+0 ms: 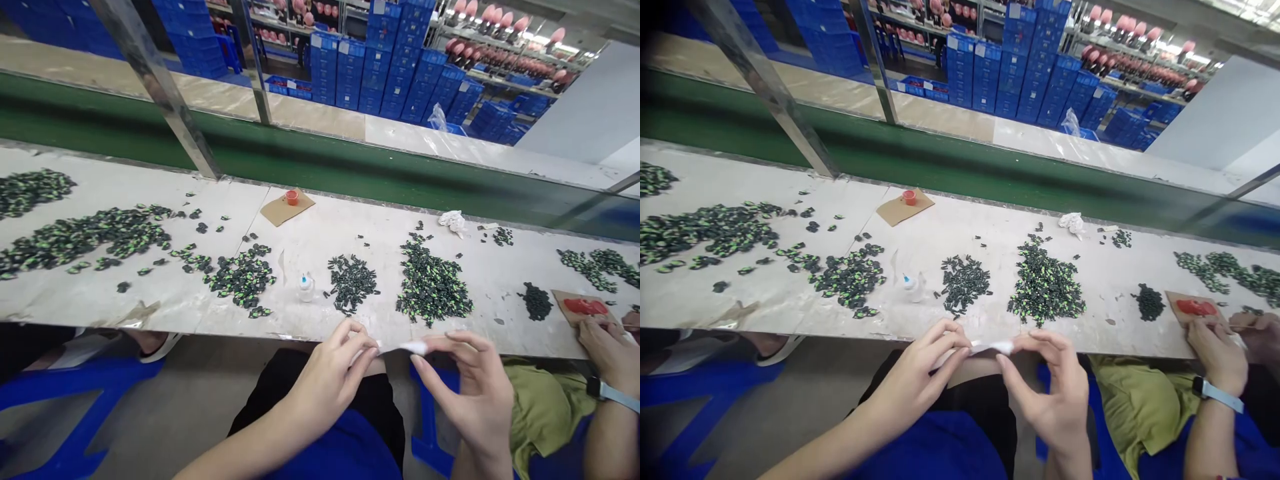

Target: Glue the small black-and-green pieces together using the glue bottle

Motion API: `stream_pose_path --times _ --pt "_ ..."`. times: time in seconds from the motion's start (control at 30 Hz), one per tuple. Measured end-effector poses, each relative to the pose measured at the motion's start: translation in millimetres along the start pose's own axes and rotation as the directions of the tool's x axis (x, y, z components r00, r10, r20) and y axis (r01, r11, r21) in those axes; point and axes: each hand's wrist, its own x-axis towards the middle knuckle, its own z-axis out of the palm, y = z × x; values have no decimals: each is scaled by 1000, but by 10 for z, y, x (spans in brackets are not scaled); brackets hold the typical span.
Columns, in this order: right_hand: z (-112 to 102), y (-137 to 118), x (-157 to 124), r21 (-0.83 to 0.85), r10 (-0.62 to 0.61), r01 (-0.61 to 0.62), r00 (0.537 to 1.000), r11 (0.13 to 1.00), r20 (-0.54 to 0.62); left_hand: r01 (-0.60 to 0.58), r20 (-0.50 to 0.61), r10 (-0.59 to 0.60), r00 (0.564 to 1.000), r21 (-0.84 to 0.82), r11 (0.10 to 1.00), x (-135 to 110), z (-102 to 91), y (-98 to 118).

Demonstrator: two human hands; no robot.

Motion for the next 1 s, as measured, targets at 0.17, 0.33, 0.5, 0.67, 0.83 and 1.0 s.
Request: stream_pose_path --times 0.17,0.33,0.5,0.67,0.83,1.0 --pt "-60 -96 50 -308 -249 365 901 879 355 -126 17 130 991 400 908 -131 9 71" --pt "31 -164 108 -314 -253 523 751 793 610 -198 90 178 980 540 818 -160 -12 105" --pt "65 -125 13 -296 -200 439 783 849 589 -272 165 217 962 530 803 -163 -6 84" --pt "65 -71 -163 -247 -112 274 848 929 518 -369 245 278 929 537 758 -191 36 57" --pt "168 -76 -452 -68 65 -45 944 997 324 -342 222 267 938 457 821 -249 140 39" --pt "331 192 -776 87 467 -461 881 883 -72 -219 32 223 974 353 910 -307 256 74"
